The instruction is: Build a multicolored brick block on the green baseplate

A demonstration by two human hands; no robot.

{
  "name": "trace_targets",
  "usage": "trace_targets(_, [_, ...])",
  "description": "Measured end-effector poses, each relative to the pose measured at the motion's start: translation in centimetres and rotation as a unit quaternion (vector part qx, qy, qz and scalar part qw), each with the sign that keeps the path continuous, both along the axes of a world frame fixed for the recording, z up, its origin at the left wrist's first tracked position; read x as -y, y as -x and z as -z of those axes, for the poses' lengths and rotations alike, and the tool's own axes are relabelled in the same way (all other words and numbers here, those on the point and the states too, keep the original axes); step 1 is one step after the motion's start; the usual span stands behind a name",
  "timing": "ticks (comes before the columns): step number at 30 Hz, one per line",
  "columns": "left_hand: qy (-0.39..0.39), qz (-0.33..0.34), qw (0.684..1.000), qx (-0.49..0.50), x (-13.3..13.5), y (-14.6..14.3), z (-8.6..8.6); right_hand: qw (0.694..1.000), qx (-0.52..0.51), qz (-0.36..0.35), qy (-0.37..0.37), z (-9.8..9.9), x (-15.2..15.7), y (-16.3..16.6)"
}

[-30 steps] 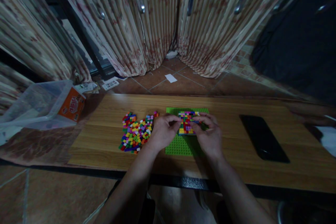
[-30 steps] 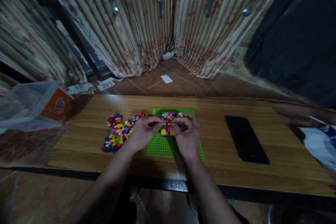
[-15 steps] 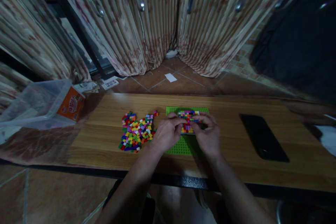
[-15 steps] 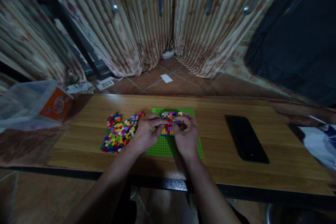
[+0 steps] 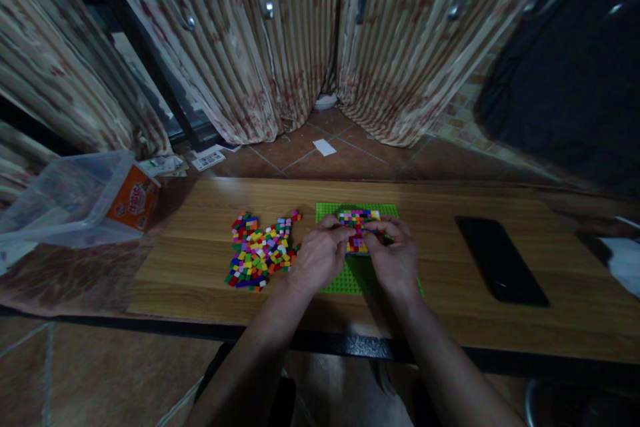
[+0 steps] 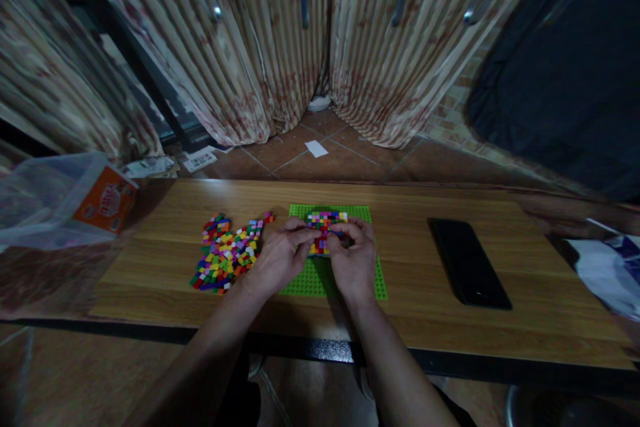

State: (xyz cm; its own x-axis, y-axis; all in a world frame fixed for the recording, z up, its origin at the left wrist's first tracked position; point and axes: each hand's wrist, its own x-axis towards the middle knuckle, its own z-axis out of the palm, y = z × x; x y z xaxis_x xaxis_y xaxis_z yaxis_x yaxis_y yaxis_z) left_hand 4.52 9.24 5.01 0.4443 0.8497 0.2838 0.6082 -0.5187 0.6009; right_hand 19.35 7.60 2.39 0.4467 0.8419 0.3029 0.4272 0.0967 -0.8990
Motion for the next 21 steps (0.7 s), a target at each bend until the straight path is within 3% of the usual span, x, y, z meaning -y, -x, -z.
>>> trace_targets(21, [0.026, -0.075, 0.986, 0.149, -0.45, 0.48, -0.06, 1.000, 0.001, -0.019, -0.016, 0.31, 0.09, -0.73])
